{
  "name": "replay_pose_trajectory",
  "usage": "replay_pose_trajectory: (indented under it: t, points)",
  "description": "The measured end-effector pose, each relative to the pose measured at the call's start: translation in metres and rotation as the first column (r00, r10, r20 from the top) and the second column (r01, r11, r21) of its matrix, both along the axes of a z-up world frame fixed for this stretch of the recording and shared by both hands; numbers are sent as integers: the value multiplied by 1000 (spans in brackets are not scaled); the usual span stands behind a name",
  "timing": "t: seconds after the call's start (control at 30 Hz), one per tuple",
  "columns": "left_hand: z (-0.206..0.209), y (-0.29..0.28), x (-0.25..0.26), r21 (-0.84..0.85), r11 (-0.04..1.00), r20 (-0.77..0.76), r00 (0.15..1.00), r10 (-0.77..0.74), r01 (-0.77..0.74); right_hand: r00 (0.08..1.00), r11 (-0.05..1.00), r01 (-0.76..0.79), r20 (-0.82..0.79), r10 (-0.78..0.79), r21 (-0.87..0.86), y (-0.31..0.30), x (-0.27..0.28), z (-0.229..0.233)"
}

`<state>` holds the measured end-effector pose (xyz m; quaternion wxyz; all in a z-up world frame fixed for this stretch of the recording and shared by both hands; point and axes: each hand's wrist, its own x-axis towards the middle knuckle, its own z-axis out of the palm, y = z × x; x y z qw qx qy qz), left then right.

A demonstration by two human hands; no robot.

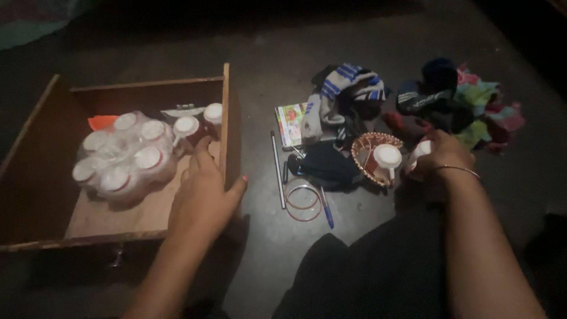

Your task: The person sits on the floor and removes various items from a wooden drawer, including a notebook, pens, jewelry, socks, and small bottles. They place each item on the floor beside the drawer, organizing them into separate piles.

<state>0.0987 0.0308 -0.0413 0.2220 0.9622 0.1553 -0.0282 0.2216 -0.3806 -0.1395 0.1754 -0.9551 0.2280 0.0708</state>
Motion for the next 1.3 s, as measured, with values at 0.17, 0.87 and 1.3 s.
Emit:
replay_pose_trajectory:
  t: [0.17, 0.87, 1.3]
  points:
    - [-3, 2, 1, -14, 999, 20, 999, -34, 34, 998, 998, 19, -53, -23, -65, 10, 2, -4]
    - [-24, 44, 30, -682, 709, -67, 981, 180, -177, 987, 970, 89, 112, -116, 227, 6, 18, -35]
    - [-98, 147, 107, 248, 922, 255, 898, -358, 297, 940, 998, -61, 337, 48, 26, 57, -1, 20]
